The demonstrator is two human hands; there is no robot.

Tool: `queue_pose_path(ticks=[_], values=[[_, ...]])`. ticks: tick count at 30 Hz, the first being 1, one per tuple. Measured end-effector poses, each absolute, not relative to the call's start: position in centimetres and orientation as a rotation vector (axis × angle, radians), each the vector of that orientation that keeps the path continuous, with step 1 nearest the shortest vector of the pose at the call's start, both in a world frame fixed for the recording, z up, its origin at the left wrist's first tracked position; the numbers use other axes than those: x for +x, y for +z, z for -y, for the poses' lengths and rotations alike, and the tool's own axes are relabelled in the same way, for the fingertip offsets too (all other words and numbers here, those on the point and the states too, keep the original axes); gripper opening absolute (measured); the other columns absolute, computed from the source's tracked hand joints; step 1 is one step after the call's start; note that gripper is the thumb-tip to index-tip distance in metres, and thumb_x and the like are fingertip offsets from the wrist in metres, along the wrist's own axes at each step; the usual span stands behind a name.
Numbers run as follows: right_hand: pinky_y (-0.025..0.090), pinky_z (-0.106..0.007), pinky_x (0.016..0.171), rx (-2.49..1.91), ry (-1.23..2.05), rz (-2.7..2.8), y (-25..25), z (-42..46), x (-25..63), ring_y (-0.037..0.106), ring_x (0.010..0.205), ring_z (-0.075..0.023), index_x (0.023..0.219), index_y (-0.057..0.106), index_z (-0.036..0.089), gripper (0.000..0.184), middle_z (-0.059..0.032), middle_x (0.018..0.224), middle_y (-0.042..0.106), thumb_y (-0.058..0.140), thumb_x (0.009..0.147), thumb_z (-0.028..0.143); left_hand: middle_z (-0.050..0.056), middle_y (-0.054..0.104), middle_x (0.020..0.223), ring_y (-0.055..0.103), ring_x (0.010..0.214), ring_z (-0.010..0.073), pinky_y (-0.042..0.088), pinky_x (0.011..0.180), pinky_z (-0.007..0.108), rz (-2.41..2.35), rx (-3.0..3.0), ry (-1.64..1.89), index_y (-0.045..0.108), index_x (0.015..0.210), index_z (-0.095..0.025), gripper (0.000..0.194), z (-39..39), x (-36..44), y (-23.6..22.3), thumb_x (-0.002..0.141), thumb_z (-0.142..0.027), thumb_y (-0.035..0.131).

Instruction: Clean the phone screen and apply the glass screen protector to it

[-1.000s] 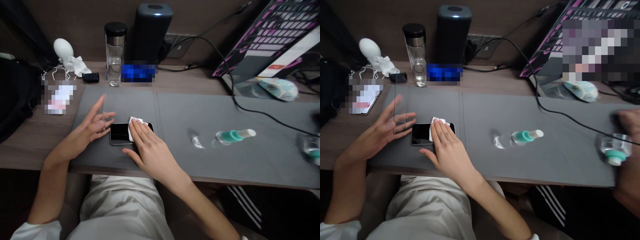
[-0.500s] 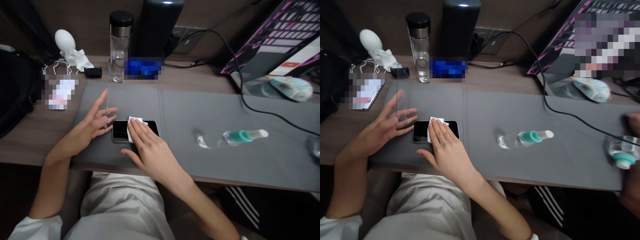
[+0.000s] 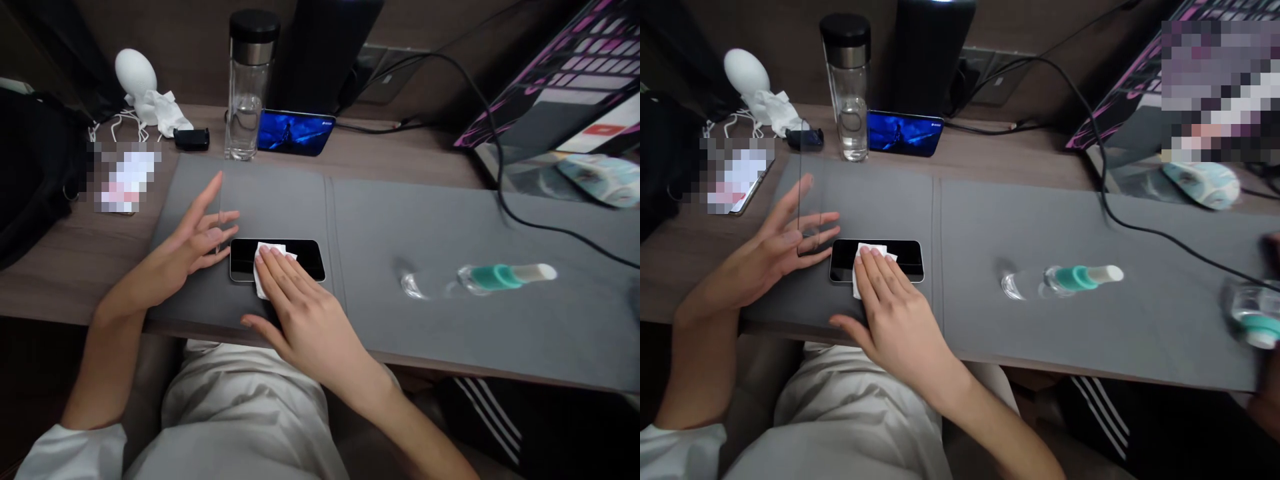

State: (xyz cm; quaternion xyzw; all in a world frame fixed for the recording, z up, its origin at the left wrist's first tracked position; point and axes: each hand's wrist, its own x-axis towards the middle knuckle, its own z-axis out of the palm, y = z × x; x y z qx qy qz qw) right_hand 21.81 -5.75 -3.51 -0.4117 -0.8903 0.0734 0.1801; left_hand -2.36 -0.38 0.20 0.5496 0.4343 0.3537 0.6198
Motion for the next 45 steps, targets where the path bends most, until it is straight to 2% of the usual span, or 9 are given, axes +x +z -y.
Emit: queue_pose_path(ticks=[7, 14, 20, 24, 31, 34, 38, 43, 45], values=[[0.035, -0.056, 0.132, -1.194, 0.209, 2.505, -3.4, 3.1, 20.2, 0.037, 0.16, -0.0374, 0.158, 0.046, -0.006, 0.078, -0.0289, 0.168, 0.04, 0.046, 0.111, 0.055, -0.002, 0.049, 0.167, 0.04, 0.159, 0.0366, 0.037, 0.125, 0.066, -0.973, 1.243, 0.842, 0.023, 0.166, -0.061, 0.07, 0.4, -2.5, 0.0, 0.106, -0.054, 0.058], [0.037, -0.06, 0.131, -1.141, 0.222, 2.526, -3.7, 6.0, 20.5, 0.028, 0.164, -0.0357, 0.169, 0.027, 0.0, 0.084, -0.0281, 0.17, 0.035, 0.05, 0.109, 0.055, -0.001, 0.044, 0.171, 0.035, 0.161, 0.0392, 0.035, 0.125, 0.069, -0.968, 1.242, 0.83, 0.021, 0.167, -0.06, 0.077, 0.4, -2.3, -0.3, 0.103, -0.055, 0.064], [0.036, -0.057, 0.132, -1.176, 0.205, 2.551, -3.2, 5.4, 19.3, 0.034, 0.161, -0.0378, 0.16, 0.042, -0.007, 0.079, -0.0305, 0.168, 0.039, 0.048, 0.11, 0.055, 0.002, 0.045, 0.17, 0.038, 0.16, 0.0407, 0.039, 0.122, 0.069, -0.989, 1.241, 0.904, 0.019, 0.169, -0.056, 0.079, 0.2, -2.4, -0.4, 0.103, -0.056, 0.062], [0.031, -0.055, 0.135, -1.211, 0.226, 2.551, -3.1, 3.7, 17.9, 0.034, 0.161, -0.0396, 0.159, 0.042, -0.01, 0.081, -0.0315, 0.169, 0.036, 0.049, 0.11, 0.054, 0.009, 0.048, 0.166, 0.045, 0.155, 0.0408, 0.047, 0.117, 0.067, -1.05, 1.217, 1.052, 0.018, 0.171, -0.047, 0.079, -0.2, -2.7, 0.2, 0.104, -0.054, 0.059], [0.029, -0.053, 0.136, -1.147, 0.195, 2.589, -3.1, 4.6, 18.0, 0.032, 0.162, -0.0372, 0.159, 0.042, -0.009, 0.058, -0.0292, 0.17, 0.036, 0.037, 0.113, 0.027, 0.009, 0.052, 0.161, 0.053, 0.149, 0.0401, 0.056, 0.111, 0.064, -1.084, 1.209, 1.11, 0.021, 0.169, -0.046, 0.077, -0.6, -2.6, 0.3, 0.103, -0.049, 0.061], [0.033, -0.052, 0.134, -1.094, 0.16, 2.598, -2.9, 5.7, 18.6, 0.036, 0.16, -0.0383, 0.157, 0.046, -0.01, 0.056, -0.03, 0.167, 0.04, 0.038, 0.112, 0.024, 0.009, 0.053, 0.161, 0.055, 0.147, 0.0398, 0.058, 0.109, 0.062, -1.09, 1.227, 1.115, 0.023, 0.168, -0.046, 0.077, -0.6, -2.6, 0.1, 0.102, -0.05, 0.062], [0.037, -0.051, 0.132, -1.099, 0.166, 2.596, -2.5, 5.4, 18.4, 0.044, 0.156, -0.0374, 0.154, 0.05, -0.008, 0.056, -0.0283, 0.164, 0.046, 0.036, 0.114, 0.028, 0.009, 0.053, 0.161, 0.058, 0.145, 0.0373, 0.059, 0.109, 0.06, -1.103, 1.22, 1.126, 0.023, 0.169, -0.043, 0.077, -0.5, -2.6, 0.3, 0.102, -0.048, 0.062], [0.036, -0.054, 0.132, -1.142, 0.168, 2.566, -2.9, 3.6, 17.1, 0.041, 0.157, -0.0398, 0.156, 0.047, -0.01, 0.059, -0.0301, 0.166, 0.043, 0.038, 0.114, 0.032, 0.011, 0.055, 0.161, 0.061, 0.143, 0.035, 0.053, 0.116, 0.06, -1.151, 1.243, 1.137, 0.022, 0.169, -0.036, 0.078, -0.5, -2.6, 0.7, 0.102, -0.046, 0.059], [0.037, -0.055, 0.132, -1.119, 0.142, 2.561, -3.3, 3.7, 17.0, 0.042, 0.156, -0.0411, 0.155, 0.047, -0.011, 0.056, -0.0314, 0.165, 0.043, 0.043, 0.112, 0.025, 0.012, 0.053, 0.164, 0.061, 0.143, 0.0346, 0.051, 0.117, 0.06, -1.171, 1.261, 1.142, 0.019, 0.17, -0.034, 0.079, -0.6, -2.6, 0.8, 0.102, -0.047, 0.057]])
